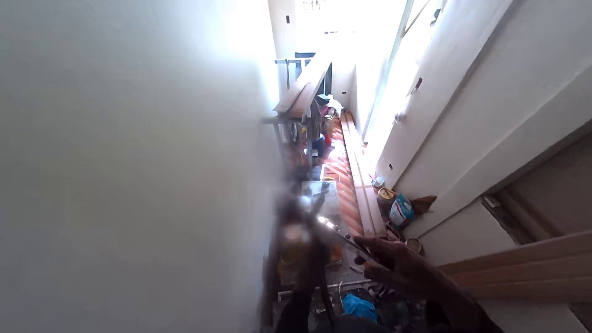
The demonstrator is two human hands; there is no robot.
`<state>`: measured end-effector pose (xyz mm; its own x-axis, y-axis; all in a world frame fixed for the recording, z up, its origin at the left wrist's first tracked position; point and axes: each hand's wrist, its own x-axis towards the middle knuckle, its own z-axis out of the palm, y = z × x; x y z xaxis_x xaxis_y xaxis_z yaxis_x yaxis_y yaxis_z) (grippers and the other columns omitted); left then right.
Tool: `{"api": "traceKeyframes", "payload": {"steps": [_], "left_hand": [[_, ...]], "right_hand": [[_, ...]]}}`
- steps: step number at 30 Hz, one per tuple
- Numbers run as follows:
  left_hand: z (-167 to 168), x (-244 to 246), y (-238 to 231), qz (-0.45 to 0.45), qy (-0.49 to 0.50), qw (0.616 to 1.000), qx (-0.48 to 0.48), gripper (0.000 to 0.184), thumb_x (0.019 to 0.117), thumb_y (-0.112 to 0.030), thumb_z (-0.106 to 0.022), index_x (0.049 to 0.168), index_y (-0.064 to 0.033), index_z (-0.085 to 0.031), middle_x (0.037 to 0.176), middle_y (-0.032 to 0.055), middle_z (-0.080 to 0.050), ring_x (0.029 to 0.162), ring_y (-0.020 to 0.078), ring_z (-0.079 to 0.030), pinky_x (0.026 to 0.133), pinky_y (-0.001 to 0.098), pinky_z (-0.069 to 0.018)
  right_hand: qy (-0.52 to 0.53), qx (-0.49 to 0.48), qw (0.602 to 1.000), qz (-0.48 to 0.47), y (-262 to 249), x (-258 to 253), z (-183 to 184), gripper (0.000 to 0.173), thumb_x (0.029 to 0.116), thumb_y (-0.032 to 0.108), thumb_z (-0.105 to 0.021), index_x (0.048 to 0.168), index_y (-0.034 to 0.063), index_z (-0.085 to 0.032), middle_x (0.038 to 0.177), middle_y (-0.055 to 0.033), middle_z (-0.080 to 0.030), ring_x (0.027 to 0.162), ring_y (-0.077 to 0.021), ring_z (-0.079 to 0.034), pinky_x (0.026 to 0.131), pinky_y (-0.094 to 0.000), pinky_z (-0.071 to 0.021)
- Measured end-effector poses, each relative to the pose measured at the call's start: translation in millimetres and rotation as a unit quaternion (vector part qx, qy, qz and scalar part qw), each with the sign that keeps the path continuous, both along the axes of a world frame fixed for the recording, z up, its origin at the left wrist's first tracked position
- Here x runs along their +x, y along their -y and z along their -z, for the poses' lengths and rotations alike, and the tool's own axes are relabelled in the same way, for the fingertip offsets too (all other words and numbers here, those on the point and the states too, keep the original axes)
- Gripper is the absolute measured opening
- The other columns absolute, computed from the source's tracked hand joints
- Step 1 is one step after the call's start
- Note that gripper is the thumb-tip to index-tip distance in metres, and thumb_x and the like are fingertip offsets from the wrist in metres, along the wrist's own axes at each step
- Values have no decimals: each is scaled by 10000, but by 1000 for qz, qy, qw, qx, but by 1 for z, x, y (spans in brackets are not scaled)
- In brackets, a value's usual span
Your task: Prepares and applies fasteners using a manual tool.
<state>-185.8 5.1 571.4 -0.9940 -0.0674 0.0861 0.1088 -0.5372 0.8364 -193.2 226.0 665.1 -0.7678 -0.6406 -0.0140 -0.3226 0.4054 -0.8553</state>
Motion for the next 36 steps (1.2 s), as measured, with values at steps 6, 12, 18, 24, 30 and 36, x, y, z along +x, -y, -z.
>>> {"api": "traceKeyframes", "payload": {"steps": [6, 12, 18, 24, 30, 36], "left_hand": [[-12, -22, -21, -160, -64, 985, 6, 513, 1086, -274, -334, 659, -177, -602, 570, -96, -578, 528, -1, -558, 540, 171, -489], [-31, -50, -25, -309, -87, 947, -18, 493, 1094, -259, -333, 694, -123, -588, 536, -68, -551, 453, 28, -526, 469, 189, -481], [-43, -58, -23, -379, -72, 922, -22, 502, 1094, -231, -297, 683, -116, -561, 509, -68, -523, 417, 29, -497, 430, 200, -469], [-49, -56, -4, -435, -62, 885, -150, 486, 1072, -230, -301, 656, -107, -523, 560, -102, -519, 540, -15, -573, 553, 202, -529], [-61, -55, 2, -446, -64, 878, -160, 485, 1062, -230, -303, 619, -152, -487, 521, -121, -469, 477, -29, -506, 486, 182, -468], [-90, -30, 11, -404, -54, 897, -168, 411, 1070, -149, -345, 790, 5, -604, 607, -58, -546, 554, -26, -543, 567, 175, -501]], "right_hand": [[-442, 289, 830, 182, 28, 19, 2, 1252, 637, 972, -505, 1439, 12, -549, 1188, -174, -695, 967, -366, -682, 753, -555, -546], [-428, 270, 842, 187, 47, -4, 28, 1584, 365, 1051, -573, 1600, 91, -324, 1480, -216, -507, 1328, -449, -508, 1090, -828, -176], [-466, 253, 821, 211, 64, -11, 27, 1313, 466, 649, -854, 1546, 50, -409, 1385, -240, -573, 1174, -441, -592, 960, -657, -434], [-531, 192, 802, 197, 60, -19, 27, 967, 643, 420, -797, 1461, -4, -507, 1304, -191, -644, 1086, -374, -633, 889, -542, -484], [-587, 139, 778, 174, 58, -31, 24, 674, 812, 314, -666, 1399, -7, -580, 1284, -172, -670, 1059, -338, -655, 874, -486, -503], [-609, 103, 774, 138, 58, -28, -4, 546, 846, 294, -665, 1302, -7, -663, 1256, -204, -686, 1018, -378, -683, 852, -509, -531]]}}
